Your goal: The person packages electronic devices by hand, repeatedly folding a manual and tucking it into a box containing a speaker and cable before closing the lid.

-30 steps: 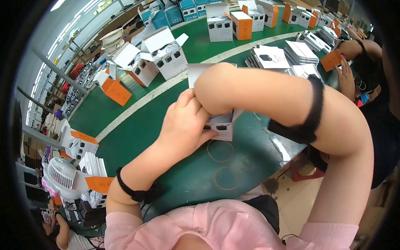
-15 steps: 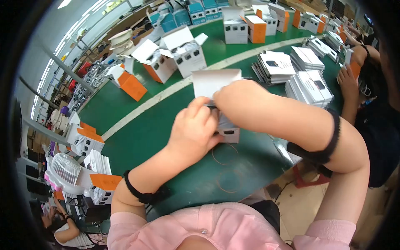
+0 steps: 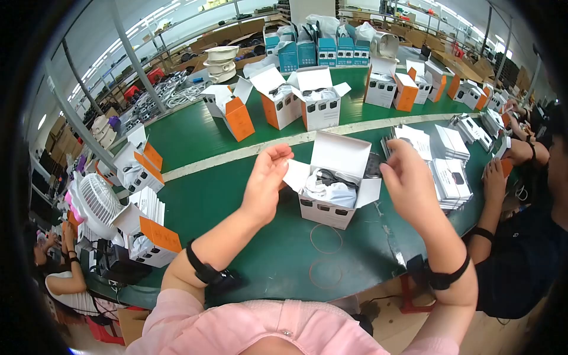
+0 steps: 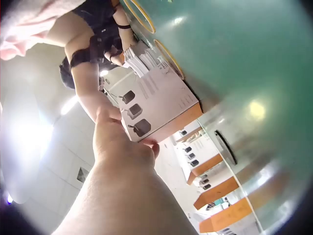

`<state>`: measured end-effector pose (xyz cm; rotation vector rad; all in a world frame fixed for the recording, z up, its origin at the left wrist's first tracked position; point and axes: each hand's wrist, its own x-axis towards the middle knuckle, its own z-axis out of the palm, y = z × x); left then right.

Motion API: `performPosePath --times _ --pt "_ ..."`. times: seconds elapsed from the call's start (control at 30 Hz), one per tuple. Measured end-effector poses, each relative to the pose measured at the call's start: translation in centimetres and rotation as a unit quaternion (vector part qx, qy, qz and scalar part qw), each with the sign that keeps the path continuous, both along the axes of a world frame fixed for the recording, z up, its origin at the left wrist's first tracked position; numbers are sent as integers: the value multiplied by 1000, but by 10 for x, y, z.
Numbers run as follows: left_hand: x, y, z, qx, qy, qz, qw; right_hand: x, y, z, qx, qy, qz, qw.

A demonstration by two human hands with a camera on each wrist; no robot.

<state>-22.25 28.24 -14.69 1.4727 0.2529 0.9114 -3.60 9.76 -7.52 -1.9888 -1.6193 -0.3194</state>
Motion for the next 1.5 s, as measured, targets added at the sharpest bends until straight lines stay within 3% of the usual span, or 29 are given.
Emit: performPosePath --times 0.03,0.07,0.1,0.17,0.23,0.3,0.37,0.43,0.47,0.5,0.57,0.63,0.7,0.77,0.9,0.97,1.03,1.1,1.13,1.2,1.23,1.3,1.33,1.4,1.43,1.5 --pt "-3 -6 11 -157 27 -18 987 12 -6 -23 32 241 10 970" --pt "0 -4 5 -220 0 -15 975 19 -9 -40 64 468 16 881" --pt "2 -3 4 -222 3 -19 975 16 -10 -45 64 469 10 881" --pt "2 6 2 -350 -82 -151 921 4 -3 -52 95 699 99 702" --pt "1 9 -4 -364 -89 -193 907 -6 23 -64 116 624 136 760" --pt "6 5 -10 -315 -78 -222 920 -11 35 -68 66 591 124 794" --pt "5 6 -10 -284 -47 -192 938 -17 42 -65 70 608 117 782" --pt "3 13 -5 -156 94 -170 969 -18 45 -74 74 590 144 791" --pt "7 18 -3 -112 92 -183 972 -19 45 -74 74 592 143 790" --pt "9 20 2 -114 95 -184 972 -26 46 -68 98 497 153 848" --pt "8 16 13 76 93 -185 975 -28 42 -56 93 282 208 932" --pt "9 22 4 119 34 -245 962 -29 40 -51 77 143 311 937" --pt "8 33 0 307 74 -215 924 -43 27 -36 38 143 338 929" --pt "0 29 -2 266 80 -195 941 -45 21 -35 5 149 308 940" --pt "-13 40 8 237 91 -261 931 -54 20 -46 -31 212 233 949" --pt "-24 45 6 128 76 -333 931 -62 22 -50 -47 256 203 944" --pt "-26 46 6 144 83 -345 924 -62 23 -50 -44 194 205 958" --pt "-29 41 4 252 115 -263 924 -64 24 -48 -41 132 205 969" --pt "-31 42 2 251 115 -263 924 -65 24 -44 -53 106 204 972" --pt "-35 42 -2 370 126 -189 901 -65 23 -40 -66 83 201 974" --pt "-37 42 -3 368 128 -193 900 -67 23 -39 -81 37 191 978" --pt "-39 42 1 495 121 -111 853 -70 23 -38 -96 -9 180 979" --pt "-42 43 3 496 121 -111 853 -74 23 -38 -104 -61 168 978" --pt "-47 46 12 659 135 -36 739 -77 23 -35 -117 -112 159 974" --pt "-52 44 15 658 139 -38 739 -81 23 -34 -117 -108 161 974" --pt "-55 43 23 704 155 -14 693 -85 25 -31 -130 -143 142 971"
